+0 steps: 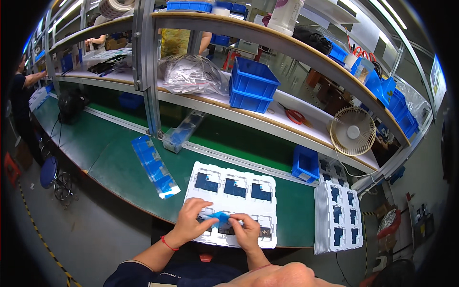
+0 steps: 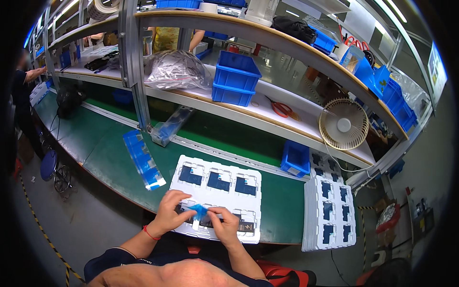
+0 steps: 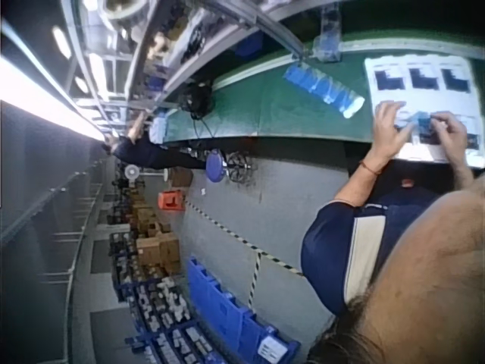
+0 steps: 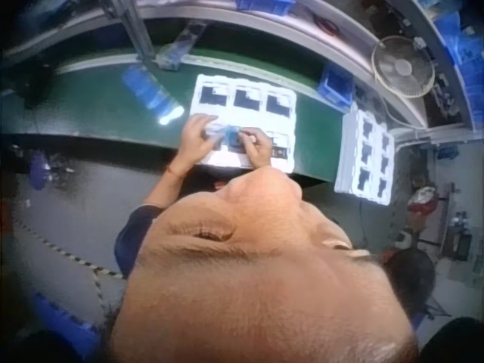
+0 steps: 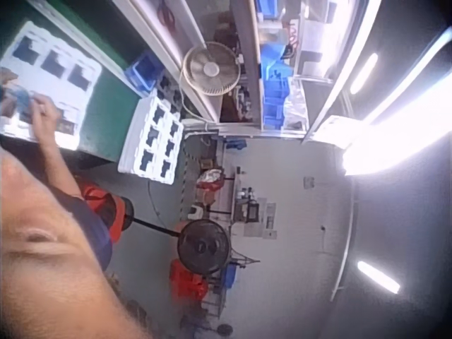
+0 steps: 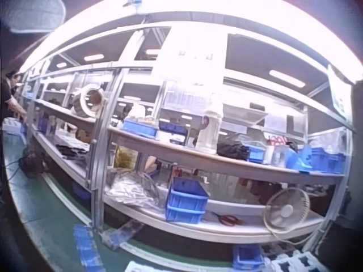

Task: Applying blue protective film to electronic circuit board components and placing them into a shipping tray.

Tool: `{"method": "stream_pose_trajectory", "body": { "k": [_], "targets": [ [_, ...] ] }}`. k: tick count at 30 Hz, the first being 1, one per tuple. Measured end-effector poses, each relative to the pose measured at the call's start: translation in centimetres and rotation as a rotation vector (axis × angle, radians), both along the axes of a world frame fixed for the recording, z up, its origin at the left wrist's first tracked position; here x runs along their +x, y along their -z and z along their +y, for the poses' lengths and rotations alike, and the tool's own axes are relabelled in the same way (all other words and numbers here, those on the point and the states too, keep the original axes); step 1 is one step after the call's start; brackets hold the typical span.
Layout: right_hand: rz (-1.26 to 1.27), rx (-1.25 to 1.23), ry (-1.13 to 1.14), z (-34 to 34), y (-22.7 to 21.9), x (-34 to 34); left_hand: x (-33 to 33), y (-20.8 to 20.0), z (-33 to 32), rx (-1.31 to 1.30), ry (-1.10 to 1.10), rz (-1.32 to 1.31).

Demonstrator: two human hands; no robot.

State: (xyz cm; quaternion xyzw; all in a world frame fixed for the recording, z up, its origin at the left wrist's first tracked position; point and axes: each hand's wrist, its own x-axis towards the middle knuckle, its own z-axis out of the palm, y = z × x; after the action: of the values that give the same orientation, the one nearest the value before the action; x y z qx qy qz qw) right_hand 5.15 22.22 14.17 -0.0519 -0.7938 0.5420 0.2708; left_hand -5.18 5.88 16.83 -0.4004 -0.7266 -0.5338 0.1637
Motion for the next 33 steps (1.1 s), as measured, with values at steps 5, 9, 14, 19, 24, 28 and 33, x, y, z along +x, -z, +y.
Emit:
{"method": "stream_pose_trajectory", "body": {
  "k": [5,9,14,19,24,28,33],
  "targets": [
    [0.196,0.193,0.169,0.3,-1.9,-0.2,1.0,0.8,-0.4,0.024,0.340,-0.647],
    [0.293,0.577,-0.108,-0.9,-2.5,-0.7,-1.0,2.0,1.2,0.051,0.452,-0.576],
    [0.208,0.441,-0.217,-1.2,-1.6,-0.2,-1.9,2.8,1.5,0.134,0.512,-1.040],
    [0.326,-0.491,-0.219,1.5,-1.8,2.5,-3.7,3.6,0.1,0.281,-0.007,-0.727],
    [-0.072,-0.596,-0.251,3.4,-2.5,2.9,-1.0,1.3,0.6,0.003,0.104,-0.439],
    [-0.179,-0.438,-0.277,2.9,-2.8,2.6,1.4,0.9,2.7,-0.043,0.271,-0.348],
    [-0.293,-0.506,-0.133,3.6,-2.4,3.3,1.9,1.5,3.5,-0.145,0.323,-0.455]
  ]
}}
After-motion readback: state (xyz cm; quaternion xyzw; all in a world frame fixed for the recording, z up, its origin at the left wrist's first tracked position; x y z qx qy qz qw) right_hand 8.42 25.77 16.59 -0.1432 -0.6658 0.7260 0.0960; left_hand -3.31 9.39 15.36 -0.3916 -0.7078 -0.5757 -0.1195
